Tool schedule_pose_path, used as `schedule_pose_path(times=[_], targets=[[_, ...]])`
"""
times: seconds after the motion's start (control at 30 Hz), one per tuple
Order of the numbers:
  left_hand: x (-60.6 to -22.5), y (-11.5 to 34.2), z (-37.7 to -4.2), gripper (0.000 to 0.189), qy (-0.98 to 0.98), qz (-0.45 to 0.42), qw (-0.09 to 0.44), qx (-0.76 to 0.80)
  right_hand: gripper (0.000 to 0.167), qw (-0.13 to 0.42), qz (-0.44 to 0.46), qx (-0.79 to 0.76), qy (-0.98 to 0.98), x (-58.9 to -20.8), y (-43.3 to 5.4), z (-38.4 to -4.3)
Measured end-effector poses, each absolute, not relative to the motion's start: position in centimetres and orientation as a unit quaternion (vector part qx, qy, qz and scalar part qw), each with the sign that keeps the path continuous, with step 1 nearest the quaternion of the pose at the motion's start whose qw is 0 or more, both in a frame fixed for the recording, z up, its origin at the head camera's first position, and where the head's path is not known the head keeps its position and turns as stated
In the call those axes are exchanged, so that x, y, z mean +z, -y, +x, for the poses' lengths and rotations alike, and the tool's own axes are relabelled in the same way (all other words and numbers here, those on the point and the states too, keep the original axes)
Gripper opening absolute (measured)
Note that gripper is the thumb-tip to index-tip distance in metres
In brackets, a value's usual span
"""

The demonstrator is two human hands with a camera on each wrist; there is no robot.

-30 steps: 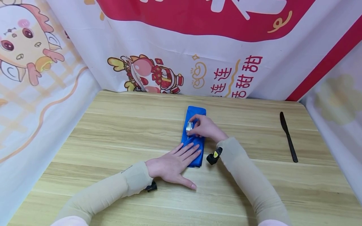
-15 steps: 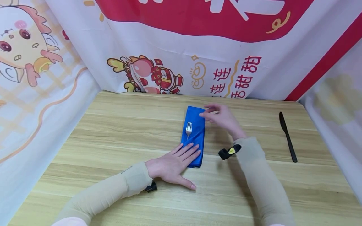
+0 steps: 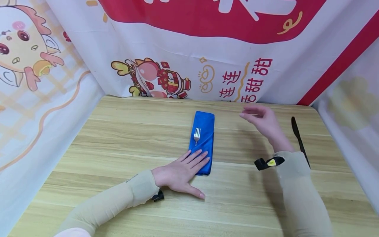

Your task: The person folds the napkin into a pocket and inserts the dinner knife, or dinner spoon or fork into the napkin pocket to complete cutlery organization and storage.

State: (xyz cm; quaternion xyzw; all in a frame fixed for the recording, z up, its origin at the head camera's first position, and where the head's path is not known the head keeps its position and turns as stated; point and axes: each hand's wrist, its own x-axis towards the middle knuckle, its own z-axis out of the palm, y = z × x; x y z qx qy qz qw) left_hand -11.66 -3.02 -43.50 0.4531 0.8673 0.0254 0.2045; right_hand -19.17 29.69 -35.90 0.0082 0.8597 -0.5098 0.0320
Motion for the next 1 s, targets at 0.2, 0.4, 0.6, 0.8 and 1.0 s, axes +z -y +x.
schedule_pose_path(times=[0.2, 0.4, 0.6, 0.8, 1.0], targets=[[-43.3, 3.1, -11.6, 0.118, -0.866, 0.452, 0.21, 0.031, 0.071, 0.063, 0.034, -0.468, -0.881, -38.0, -32.0, -17.6], [-42.6, 3.2, -11.4, 0.117, -0.867, 0.455, 0.203, 0.028, 0.065, 0.042, 0.055, -0.479, -0.875, -39.8, -35.2, -15.8], [-43.6, 3.0, -11.6, 0.12, -0.869, 0.451, 0.2, 0.017, 0.042, 0.016, 0.104, -0.516, -0.85, -40.6, -39.4, -13.9], [-43.6, 3.0, -11.6, 0.12, -0.87, 0.449, 0.203, 0.016, 0.03, -0.028, 0.134, -0.548, -0.825, -40.9, -42.9, -12.5], [-43.5, 2.9, -11.6, 0.122, -0.871, 0.447, 0.203, 0.016, 0.022, -0.049, 0.159, -0.587, -0.793, -40.8, -45.0, -11.7]])
